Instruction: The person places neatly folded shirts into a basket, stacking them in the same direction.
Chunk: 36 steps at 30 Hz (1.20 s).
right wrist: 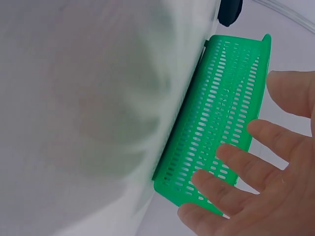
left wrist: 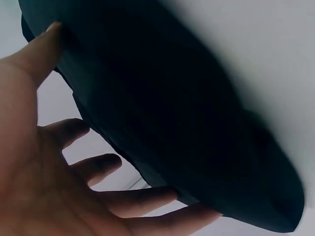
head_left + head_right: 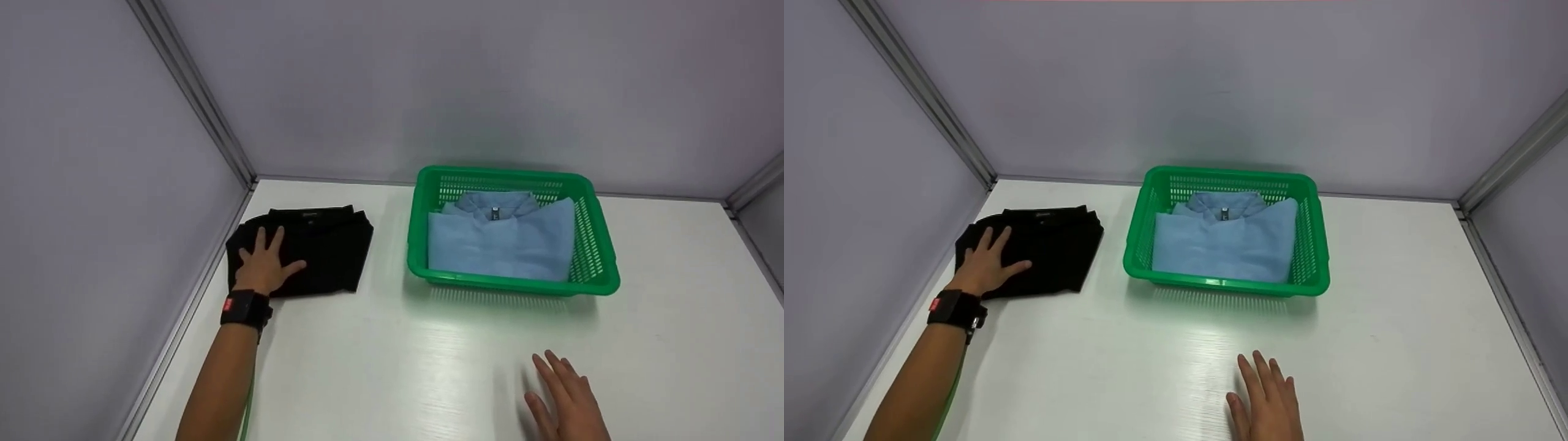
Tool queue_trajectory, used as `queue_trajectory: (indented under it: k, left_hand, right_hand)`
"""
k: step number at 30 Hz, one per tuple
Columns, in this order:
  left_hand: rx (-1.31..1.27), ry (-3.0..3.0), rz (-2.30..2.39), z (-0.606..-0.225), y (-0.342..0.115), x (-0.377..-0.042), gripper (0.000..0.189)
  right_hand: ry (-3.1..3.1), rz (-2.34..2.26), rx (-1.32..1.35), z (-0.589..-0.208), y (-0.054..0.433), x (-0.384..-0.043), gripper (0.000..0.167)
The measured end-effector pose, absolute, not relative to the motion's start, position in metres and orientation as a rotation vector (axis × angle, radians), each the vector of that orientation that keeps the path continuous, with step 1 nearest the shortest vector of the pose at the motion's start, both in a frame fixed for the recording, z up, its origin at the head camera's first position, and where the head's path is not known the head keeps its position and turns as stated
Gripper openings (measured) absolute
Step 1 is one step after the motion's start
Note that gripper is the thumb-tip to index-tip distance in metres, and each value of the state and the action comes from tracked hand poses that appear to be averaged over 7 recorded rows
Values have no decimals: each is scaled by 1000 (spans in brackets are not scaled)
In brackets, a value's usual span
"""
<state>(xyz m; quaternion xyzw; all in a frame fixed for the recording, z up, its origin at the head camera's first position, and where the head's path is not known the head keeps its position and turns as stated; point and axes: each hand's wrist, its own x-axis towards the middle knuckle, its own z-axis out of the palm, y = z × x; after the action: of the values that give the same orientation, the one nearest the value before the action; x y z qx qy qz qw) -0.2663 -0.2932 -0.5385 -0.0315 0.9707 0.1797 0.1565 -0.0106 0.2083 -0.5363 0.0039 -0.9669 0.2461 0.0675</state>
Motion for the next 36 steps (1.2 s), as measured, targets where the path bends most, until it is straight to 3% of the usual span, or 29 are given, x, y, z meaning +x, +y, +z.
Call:
queue_trajectory:
  k: [22, 36]
  left_hand:
    - [-21, 2609, 554, -531, -291, -275, 87]
    - [38, 2635, 559, -528, -288, -259, 82]
  right_hand:
    - [-2935, 798, -2, -539, 198, -15, 57]
    - [-2953, 776, 241, -537, 161, -40, 55]
